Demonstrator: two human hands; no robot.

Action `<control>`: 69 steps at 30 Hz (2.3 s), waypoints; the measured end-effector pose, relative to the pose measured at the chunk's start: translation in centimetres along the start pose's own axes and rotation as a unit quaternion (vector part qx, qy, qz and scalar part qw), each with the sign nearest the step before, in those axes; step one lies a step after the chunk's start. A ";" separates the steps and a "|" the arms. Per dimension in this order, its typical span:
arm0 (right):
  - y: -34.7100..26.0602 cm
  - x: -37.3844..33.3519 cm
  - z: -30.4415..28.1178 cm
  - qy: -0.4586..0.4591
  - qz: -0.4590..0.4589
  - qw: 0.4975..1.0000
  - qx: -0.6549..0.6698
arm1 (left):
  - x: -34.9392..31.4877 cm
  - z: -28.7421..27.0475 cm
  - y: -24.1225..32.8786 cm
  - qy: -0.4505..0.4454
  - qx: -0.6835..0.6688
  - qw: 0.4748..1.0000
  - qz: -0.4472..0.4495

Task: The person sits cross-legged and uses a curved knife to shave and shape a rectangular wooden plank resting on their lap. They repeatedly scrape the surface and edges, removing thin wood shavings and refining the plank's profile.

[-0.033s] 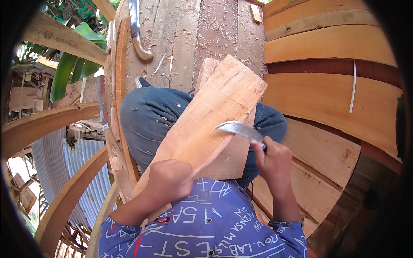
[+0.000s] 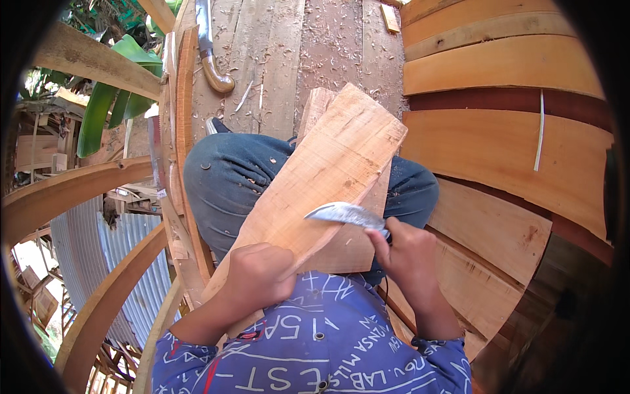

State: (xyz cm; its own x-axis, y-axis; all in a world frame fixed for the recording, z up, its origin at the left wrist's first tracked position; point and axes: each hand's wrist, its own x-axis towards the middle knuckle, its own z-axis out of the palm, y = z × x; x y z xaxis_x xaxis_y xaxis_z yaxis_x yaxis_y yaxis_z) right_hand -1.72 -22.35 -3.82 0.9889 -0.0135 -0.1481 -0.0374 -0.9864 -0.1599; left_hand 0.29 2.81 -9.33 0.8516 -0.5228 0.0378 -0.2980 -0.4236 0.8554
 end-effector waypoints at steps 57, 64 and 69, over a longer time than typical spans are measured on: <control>10.3 -7.7 9.6 0.072 0.179 0.861 0.471 | -1.3 4.6 8.4 -0.066 -0.075 0.981 -0.164; 8.7 -6.8 8.6 0.057 0.141 0.872 0.466 | -1.6 3.8 7.6 -0.042 -0.038 0.986 -0.160; 7.9 -5.3 5.4 0.037 0.135 0.913 0.384 | 0.4 2.5 10.2 -0.057 0.091 0.990 -0.093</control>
State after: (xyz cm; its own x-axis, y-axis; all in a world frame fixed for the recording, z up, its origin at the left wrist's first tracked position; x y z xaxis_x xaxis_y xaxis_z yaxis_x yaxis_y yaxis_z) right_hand -8.04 -29.23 -9.54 0.9345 -0.2783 -0.2220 -0.3434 -0.5405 -0.7681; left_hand -3.49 -3.56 -1.85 0.8480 -0.4986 -0.1796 -0.2215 -0.6413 0.7346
